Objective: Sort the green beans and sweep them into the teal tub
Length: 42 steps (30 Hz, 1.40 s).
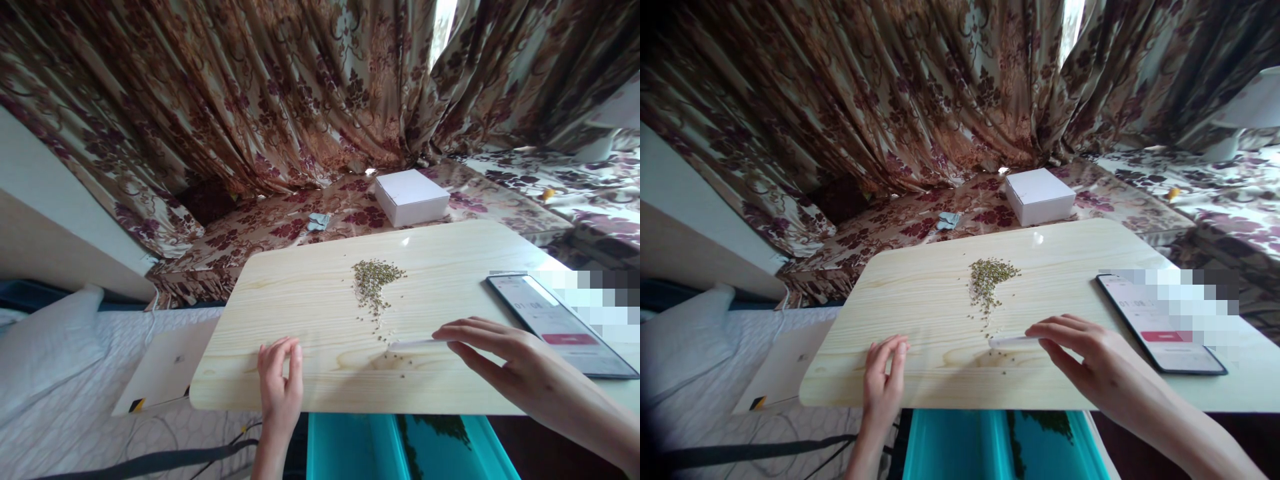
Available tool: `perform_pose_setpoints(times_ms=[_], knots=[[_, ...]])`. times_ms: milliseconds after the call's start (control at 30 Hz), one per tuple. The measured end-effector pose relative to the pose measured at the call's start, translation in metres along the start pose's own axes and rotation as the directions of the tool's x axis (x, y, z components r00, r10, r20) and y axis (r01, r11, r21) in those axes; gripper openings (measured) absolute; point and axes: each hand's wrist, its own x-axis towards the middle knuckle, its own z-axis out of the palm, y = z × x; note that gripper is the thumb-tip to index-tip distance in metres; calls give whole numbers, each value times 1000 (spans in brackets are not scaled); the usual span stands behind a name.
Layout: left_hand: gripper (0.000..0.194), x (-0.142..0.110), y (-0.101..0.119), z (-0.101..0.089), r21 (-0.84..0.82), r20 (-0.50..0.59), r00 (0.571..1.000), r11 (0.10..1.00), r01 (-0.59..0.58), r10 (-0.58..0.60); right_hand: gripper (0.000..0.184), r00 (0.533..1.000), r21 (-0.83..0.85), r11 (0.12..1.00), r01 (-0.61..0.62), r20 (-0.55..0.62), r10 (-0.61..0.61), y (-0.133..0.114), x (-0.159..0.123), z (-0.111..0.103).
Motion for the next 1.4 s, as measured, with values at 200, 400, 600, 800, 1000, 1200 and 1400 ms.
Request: perform_pose_setpoints(times_ms=[200,400,600,800,1000,1200,1400], knots=[[26,1,1,-1,6,0,1000,1000,-6,6,24,1000,22,999,-28,12,28,6,-7,2],[27,3,4,-1,8,1,1000,1000,1,-1,25,996,114,993,-12,85,3,1,1,5],[27,3,3,-1,5,-9,1000,1000,-5,5,25,990,164,986,-22,140,-1,4,2,6],[31,3,5,-1,27,-2,1000,1000,7,-7,22,978,198,977,-76,208,34,7,-6,-3],[34,4,5,-2,55,5,1000,998,-2,2,24,979,218,970,-108,195,65,2,2,2],[32,4,7,-3,36,5,1000,999,-4,4,25,969,218,967,-132,235,79,0,1,2],[31,4,8,-4,23,9,1000,1000,-6,6,25,939,225,952,-208,317,131,-2,-15,-13]])
